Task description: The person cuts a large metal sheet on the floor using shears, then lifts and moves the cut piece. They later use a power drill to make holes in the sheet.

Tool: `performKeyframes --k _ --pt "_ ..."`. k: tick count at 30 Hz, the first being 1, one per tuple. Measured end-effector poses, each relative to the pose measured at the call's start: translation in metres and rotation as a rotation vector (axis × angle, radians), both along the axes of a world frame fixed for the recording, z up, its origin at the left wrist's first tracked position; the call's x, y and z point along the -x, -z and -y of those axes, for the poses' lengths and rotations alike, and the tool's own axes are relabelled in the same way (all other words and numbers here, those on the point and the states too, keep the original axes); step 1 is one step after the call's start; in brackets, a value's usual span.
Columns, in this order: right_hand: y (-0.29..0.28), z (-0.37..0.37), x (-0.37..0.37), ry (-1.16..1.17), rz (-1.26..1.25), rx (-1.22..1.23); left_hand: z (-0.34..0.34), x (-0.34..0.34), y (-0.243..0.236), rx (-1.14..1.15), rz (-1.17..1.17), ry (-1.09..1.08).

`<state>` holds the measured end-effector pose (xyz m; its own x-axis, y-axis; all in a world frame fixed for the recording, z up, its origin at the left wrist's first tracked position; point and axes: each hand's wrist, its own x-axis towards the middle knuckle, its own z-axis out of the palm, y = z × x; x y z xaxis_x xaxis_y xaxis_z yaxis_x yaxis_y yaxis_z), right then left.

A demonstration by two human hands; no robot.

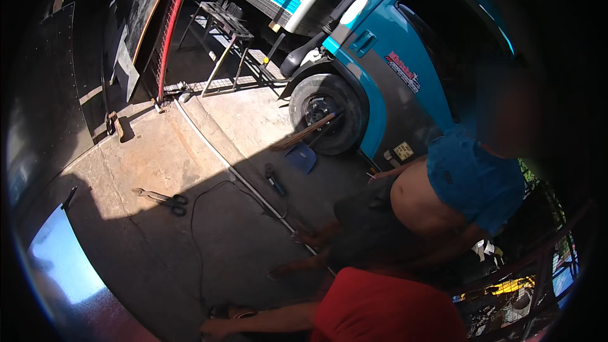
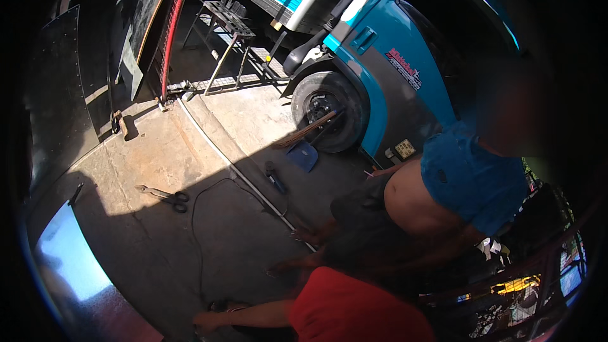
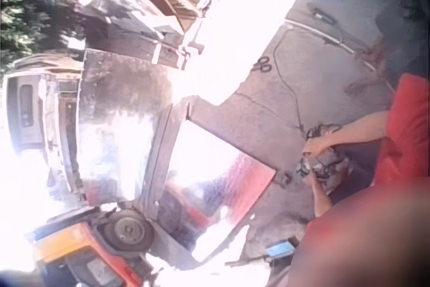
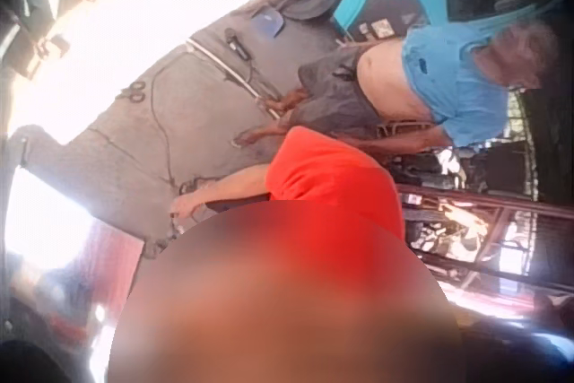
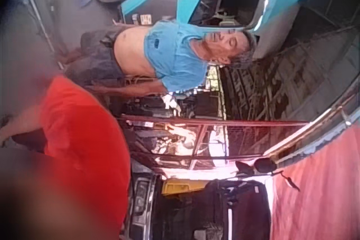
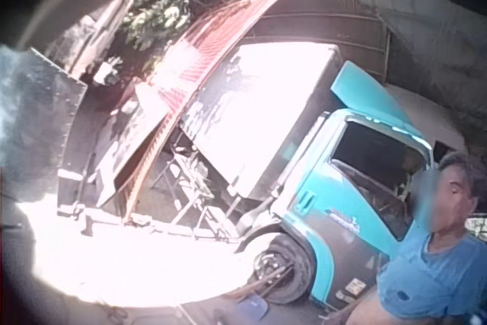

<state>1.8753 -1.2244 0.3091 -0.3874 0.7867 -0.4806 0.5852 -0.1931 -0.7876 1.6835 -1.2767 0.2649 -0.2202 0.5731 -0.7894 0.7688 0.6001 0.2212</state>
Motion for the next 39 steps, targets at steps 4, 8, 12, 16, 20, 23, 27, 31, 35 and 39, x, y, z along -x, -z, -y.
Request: performKeyframes --k 4,8,12,16,20,23,27,31,35,39 --pt "0.097 -0.002 0.063 0.212 -0.182 0.160 -0.013 0.021 0.078 -0.033 -0.099 -0.111" --pt "0.248 0.027 0.120 0.672 -0.215 0.293 -0.032 0.039 0.206 -0.193 0.001 -0.154" --pt "0.365 0.053 0.161 0.690 -0.080 0.125 -0.029 0.063 0.311 -0.338 0.066 -0.174" --pt "0.412 0.045 0.162 0.603 0.014 0.050 -0.028 0.080 0.380 -0.481 0.168 -0.161" --pt "0.443 0.041 0.163 0.552 -0.223 -0.254 -0.031 0.096 0.404 -0.484 0.544 -0.318" --pt "0.473 0.051 0.159 0.537 0.092 -0.191 -0.038 0.091 0.397 -0.537 0.503 -0.184" --pt "0.473 0.048 0.143 0.306 0.123 -0.375 -0.057 0.069 0.372 -0.551 0.431 -0.030" --pt "0.414 0.033 0.114 0.340 0.257 -0.184 -0.059 0.064 0.358 -0.546 0.389 0.054" --pt "0.365 0.025 0.093 0.353 0.325 -0.195 -0.060 0.060 0.356 -0.536 0.390 0.114" --pt "0.357 0.020 0.092 0.353 0.348 -0.225 -0.061 0.057 0.355 -0.522 0.387 0.145"
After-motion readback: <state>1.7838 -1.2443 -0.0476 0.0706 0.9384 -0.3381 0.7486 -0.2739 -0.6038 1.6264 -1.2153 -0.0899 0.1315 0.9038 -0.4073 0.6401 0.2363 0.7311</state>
